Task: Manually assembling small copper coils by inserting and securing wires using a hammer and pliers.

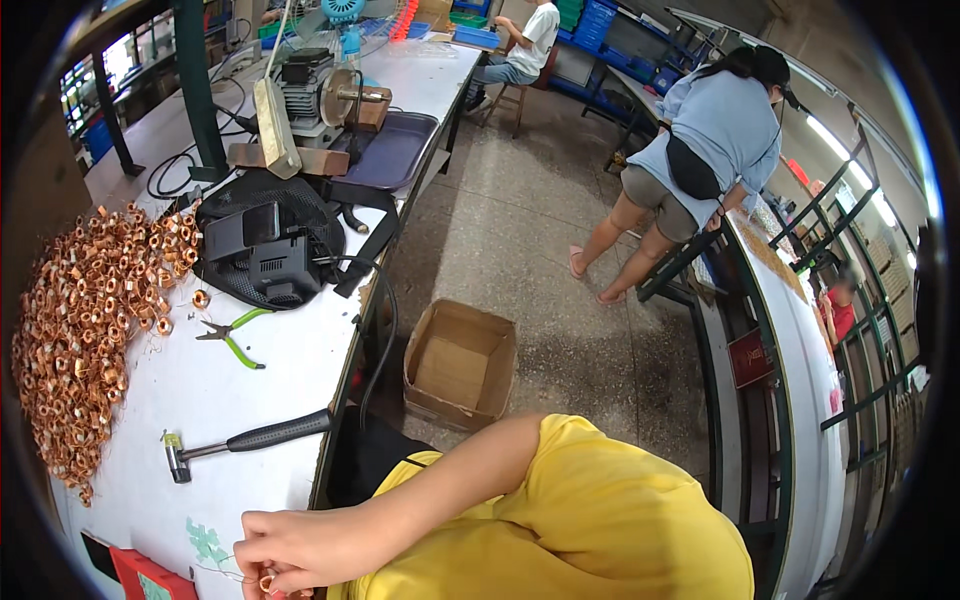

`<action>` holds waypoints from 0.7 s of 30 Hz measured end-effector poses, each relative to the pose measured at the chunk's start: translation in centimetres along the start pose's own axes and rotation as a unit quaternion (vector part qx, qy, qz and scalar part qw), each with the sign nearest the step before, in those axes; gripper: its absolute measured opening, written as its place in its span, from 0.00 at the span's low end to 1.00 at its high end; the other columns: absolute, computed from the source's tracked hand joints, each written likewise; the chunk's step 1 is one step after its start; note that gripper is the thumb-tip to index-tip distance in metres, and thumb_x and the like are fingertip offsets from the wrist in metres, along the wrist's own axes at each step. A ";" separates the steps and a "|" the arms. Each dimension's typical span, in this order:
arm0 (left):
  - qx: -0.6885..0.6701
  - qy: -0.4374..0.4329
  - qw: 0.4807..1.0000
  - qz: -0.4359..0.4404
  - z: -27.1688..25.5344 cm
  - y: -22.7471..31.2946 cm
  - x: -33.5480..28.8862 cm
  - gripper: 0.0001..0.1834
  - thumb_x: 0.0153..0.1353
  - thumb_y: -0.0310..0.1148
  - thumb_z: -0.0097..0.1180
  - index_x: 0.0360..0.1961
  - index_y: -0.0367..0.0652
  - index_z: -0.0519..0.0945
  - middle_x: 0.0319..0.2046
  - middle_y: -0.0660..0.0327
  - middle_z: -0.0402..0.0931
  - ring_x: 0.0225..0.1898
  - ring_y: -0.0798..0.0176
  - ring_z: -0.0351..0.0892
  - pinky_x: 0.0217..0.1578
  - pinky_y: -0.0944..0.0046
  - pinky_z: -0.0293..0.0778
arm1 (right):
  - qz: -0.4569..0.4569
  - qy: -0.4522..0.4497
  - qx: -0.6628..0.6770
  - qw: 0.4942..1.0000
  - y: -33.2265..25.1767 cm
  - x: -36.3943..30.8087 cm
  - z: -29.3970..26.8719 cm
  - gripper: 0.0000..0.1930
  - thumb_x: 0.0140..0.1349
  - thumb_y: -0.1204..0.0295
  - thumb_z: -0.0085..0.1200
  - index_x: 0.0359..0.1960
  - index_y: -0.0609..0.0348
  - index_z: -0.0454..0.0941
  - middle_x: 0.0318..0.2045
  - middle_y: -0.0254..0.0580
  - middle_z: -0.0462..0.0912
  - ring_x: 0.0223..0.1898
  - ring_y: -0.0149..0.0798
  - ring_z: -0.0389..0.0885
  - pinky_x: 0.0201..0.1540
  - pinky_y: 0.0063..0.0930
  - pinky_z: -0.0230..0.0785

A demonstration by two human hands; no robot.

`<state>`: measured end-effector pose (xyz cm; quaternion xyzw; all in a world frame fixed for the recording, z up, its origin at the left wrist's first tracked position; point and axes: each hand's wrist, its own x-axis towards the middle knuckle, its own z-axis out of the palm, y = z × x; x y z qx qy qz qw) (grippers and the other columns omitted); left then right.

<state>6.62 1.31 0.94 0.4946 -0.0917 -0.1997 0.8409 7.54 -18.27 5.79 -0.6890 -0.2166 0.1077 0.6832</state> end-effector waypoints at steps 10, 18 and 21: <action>-0.181 -0.105 0.975 0.077 3.8 -2.3 1.1 0.24 0.55 0.31 0.61 0.51 0.36 0.69 0.37 0.58 0.75 0.32 0.68 0.74 0.30 0.80 0.69 | -0.026 -0.009 -0.091 0.995 0.8 0.2 -0.1 0.08 0.60 0.70 0.50 0.28 0.63 0.72 0.19 0.40 0.73 0.22 0.38 0.71 0.27 0.27 0.66; -0.154 0.026 0.960 -0.231 4.3 1.7 -1.3 0.19 0.38 0.07 0.47 0.36 0.29 0.75 0.34 0.46 0.76 0.29 0.59 0.75 0.26 0.71 0.72 | -0.036 -0.097 -0.111 0.988 -0.7 -0.6 -2.5 0.11 0.60 0.75 0.48 0.20 0.64 0.71 0.20 0.40 0.71 0.19 0.36 0.66 0.25 0.27 0.63; -0.037 -0.006 0.955 -0.293 4.2 1.8 -0.2 0.26 0.39 0.08 0.52 0.45 0.28 0.75 0.33 0.50 0.79 0.26 0.63 0.75 0.27 0.74 0.72 | -0.060 -0.066 -0.171 0.981 -0.2 -0.9 -3.3 0.06 0.58 0.78 0.49 0.25 0.63 0.76 0.21 0.37 0.70 0.20 0.33 0.65 0.24 0.24 0.62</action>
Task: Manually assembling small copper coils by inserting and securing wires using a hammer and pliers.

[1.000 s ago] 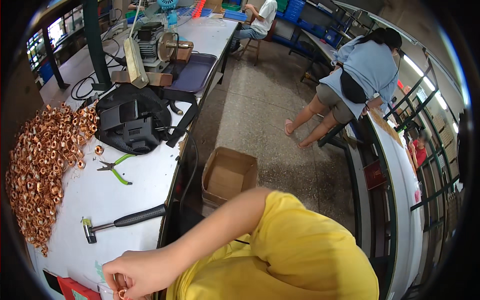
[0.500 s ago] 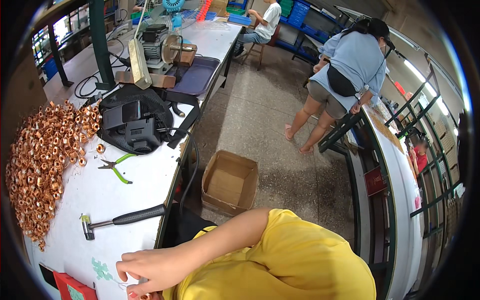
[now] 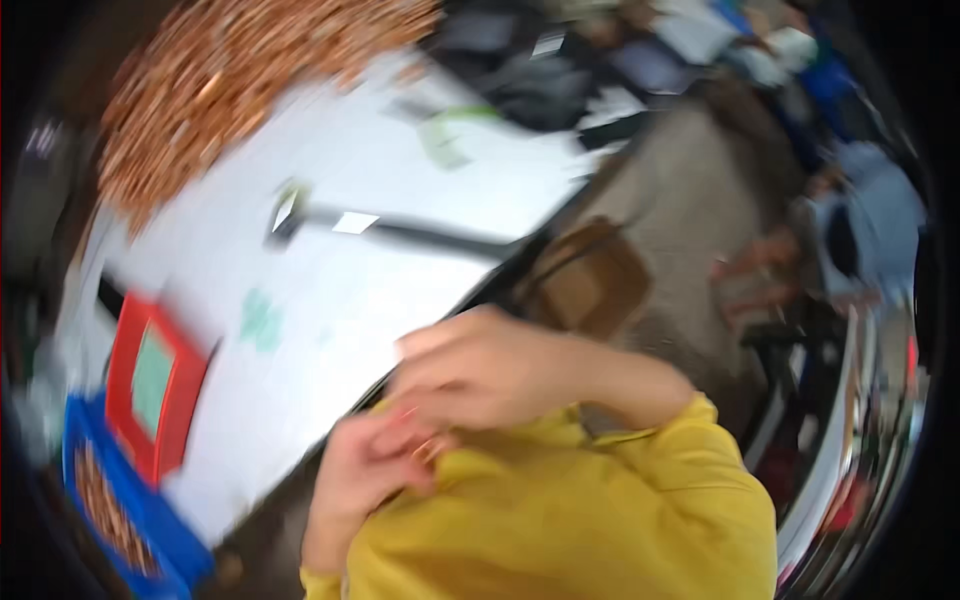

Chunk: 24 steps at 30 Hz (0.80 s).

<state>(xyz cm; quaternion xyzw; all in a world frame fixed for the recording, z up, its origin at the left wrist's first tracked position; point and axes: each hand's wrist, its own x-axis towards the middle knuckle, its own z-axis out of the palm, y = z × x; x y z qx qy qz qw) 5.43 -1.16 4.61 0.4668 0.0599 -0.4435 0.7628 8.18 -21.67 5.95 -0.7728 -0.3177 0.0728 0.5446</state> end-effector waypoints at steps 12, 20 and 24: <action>-0.185 -0.086 0.970 0.131 -2.0 -2.2 0.0 0.15 0.50 0.15 0.54 0.41 0.30 0.75 0.37 0.43 0.78 0.21 0.61 0.74 0.22 0.69 0.72 | -0.472 0.077 -0.427 0.767 -2.9 1.0 3.2 0.10 0.51 0.64 0.51 0.17 0.53 0.71 0.18 0.27 0.67 0.19 0.30 0.56 0.20 0.23 0.49; -0.265 -0.186 0.942 0.089 -3.4 -3.2 0.4 0.13 0.55 0.18 0.56 0.43 0.31 0.76 0.35 0.46 0.79 0.24 0.62 0.76 0.26 0.68 0.74 | 0.275 -0.034 0.236 0.931 0.6 3.8 2.9 0.14 0.62 0.71 0.44 0.18 0.59 0.73 0.20 0.31 0.72 0.19 0.26 0.61 0.24 0.17 0.54; -0.220 -0.165 0.958 0.082 -3.4 -3.6 0.2 0.13 0.53 0.18 0.56 0.42 0.33 0.75 0.36 0.40 0.76 0.21 0.60 0.73 0.21 0.69 0.72 | 0.346 -0.050 0.367 0.862 1.8 2.5 4.6 0.14 0.63 0.71 0.44 0.19 0.60 0.74 0.21 0.31 0.72 0.20 0.25 0.62 0.26 0.17 0.55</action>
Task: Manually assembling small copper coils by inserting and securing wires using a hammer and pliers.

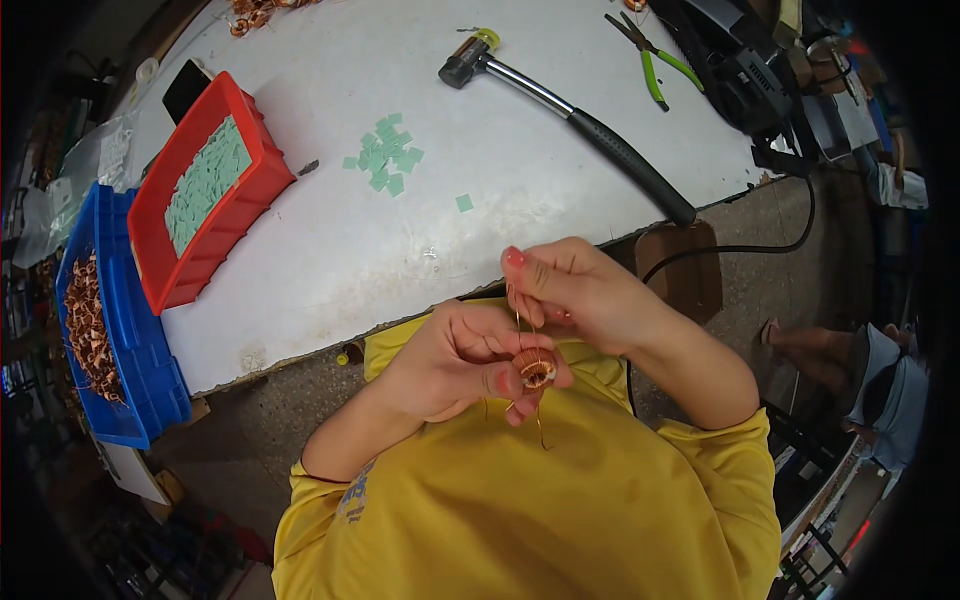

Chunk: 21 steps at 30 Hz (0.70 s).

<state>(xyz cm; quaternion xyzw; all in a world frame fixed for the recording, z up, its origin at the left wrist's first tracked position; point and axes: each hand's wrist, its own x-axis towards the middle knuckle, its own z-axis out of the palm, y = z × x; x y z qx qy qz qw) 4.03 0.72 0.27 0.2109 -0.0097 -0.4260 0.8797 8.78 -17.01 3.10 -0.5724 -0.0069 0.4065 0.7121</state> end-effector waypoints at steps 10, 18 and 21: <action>0.035 0.056 0.989 0.135 1.2 0.8 0.0 0.19 0.57 0.21 0.56 0.50 0.33 0.70 0.44 0.45 0.75 0.30 0.62 0.76 0.34 0.68 0.75 | -0.251 0.157 -0.229 0.927 -1.4 -4.5 0.9 0.08 0.57 0.72 0.52 0.23 0.60 0.78 0.23 0.33 0.73 0.21 0.26 0.65 0.23 0.20 0.58; 0.111 0.110 0.977 0.148 1.2 0.9 -0.5 0.19 0.59 0.24 0.55 0.51 0.32 0.70 0.46 0.49 0.75 0.39 0.60 0.78 0.43 0.65 0.76 | -0.349 0.157 -0.448 0.808 0.0 -5.1 2.6 0.02 0.49 0.74 0.59 0.24 0.57 0.79 0.22 0.31 0.71 0.20 0.27 0.64 0.22 0.18 0.58; 0.049 0.111 0.978 0.172 1.3 0.3 -0.6 0.19 0.59 0.26 0.56 0.51 0.32 0.70 0.46 0.50 0.75 0.44 0.58 0.78 0.46 0.64 0.75 | -0.451 0.138 -0.508 0.721 1.3 -4.5 2.3 0.04 0.48 0.74 0.59 0.26 0.56 0.79 0.23 0.29 0.70 0.20 0.27 0.62 0.22 0.17 0.56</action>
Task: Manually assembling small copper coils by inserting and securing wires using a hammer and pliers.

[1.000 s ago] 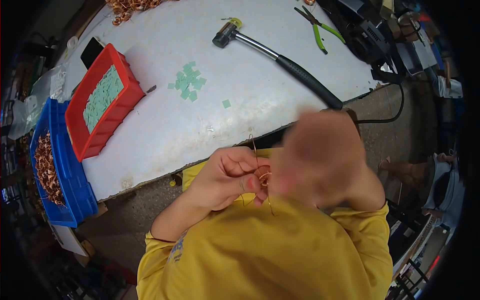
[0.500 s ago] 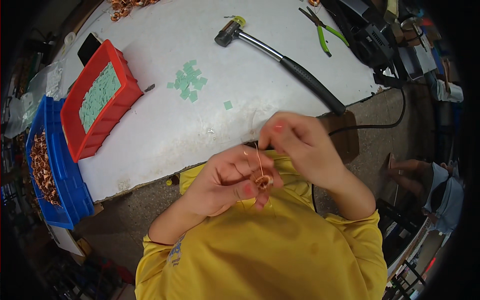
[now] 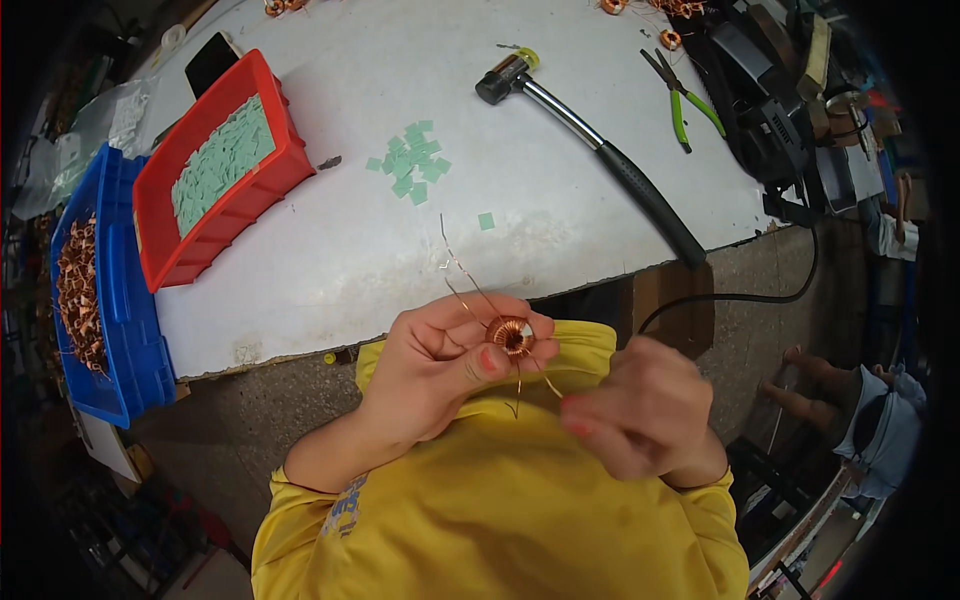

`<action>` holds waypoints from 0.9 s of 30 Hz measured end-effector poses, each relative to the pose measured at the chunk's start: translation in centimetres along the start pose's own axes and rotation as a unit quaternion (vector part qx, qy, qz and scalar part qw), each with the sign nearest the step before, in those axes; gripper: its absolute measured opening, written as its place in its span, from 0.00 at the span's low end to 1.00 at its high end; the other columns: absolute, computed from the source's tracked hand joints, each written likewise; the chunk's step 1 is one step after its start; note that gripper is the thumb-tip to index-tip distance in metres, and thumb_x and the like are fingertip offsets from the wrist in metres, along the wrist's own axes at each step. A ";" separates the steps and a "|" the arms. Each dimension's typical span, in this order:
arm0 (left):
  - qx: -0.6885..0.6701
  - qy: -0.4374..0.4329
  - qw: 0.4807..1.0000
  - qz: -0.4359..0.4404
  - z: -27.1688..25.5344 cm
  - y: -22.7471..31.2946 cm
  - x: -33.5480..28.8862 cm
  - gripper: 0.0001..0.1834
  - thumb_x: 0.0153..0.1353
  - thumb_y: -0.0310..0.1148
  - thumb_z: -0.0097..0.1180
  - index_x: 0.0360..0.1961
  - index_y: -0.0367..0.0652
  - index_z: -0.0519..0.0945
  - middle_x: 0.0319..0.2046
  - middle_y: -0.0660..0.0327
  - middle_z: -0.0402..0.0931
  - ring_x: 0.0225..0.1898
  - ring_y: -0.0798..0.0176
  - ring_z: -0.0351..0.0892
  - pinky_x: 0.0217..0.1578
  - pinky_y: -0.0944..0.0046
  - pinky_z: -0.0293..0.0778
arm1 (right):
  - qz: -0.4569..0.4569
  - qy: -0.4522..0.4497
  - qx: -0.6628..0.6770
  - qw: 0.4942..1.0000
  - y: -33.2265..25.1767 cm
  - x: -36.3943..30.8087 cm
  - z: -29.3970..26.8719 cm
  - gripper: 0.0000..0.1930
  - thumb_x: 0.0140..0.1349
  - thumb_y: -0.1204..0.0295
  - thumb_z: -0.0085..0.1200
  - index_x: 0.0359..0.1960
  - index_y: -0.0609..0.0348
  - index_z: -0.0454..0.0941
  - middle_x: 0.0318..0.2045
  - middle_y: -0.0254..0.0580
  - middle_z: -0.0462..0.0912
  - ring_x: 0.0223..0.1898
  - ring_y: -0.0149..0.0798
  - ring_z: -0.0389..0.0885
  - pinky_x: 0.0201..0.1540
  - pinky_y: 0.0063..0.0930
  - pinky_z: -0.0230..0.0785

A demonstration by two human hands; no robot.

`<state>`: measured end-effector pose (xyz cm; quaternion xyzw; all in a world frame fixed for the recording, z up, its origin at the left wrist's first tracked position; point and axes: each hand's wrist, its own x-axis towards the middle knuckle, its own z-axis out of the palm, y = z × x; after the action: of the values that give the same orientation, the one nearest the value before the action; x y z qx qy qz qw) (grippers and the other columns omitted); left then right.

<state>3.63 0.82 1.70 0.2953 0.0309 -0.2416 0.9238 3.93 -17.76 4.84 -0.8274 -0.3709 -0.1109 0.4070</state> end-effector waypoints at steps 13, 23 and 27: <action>0.039 -0.017 0.997 -0.061 0.6 0.7 0.4 0.17 0.61 0.26 0.52 0.51 0.37 0.71 0.44 0.49 0.75 0.46 0.54 0.77 0.47 0.62 0.74 | -0.309 0.011 -0.237 0.921 3.0 -1.9 1.5 0.02 0.53 0.69 0.56 0.28 0.50 0.77 0.24 0.26 0.70 0.23 0.25 0.61 0.23 0.15 0.53; 0.118 -0.054 0.991 -0.043 2.1 1.1 -0.3 0.13 0.56 0.13 0.49 0.40 0.37 0.64 0.40 0.49 0.75 0.45 0.56 0.77 0.42 0.67 0.73 | 0.191 0.082 0.192 0.959 3.8 2.7 0.3 0.11 0.49 0.82 0.55 0.36 0.60 0.80 0.30 0.39 0.76 0.27 0.29 0.68 0.27 0.17 0.61; 0.108 -0.054 0.991 -0.056 2.1 0.8 -0.6 0.16 0.55 0.10 0.48 0.33 0.41 0.57 0.38 0.52 0.73 0.45 0.59 0.77 0.40 0.70 0.73 | 0.136 -0.003 0.310 0.941 4.5 3.1 0.6 0.10 0.46 0.86 0.49 0.28 0.64 0.80 0.28 0.43 0.78 0.25 0.34 0.69 0.31 0.22 0.65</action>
<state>3.32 0.45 3.99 0.3776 -0.0283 -0.3106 0.8718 9.22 -17.47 3.30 -0.7028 -0.2719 0.0686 0.6537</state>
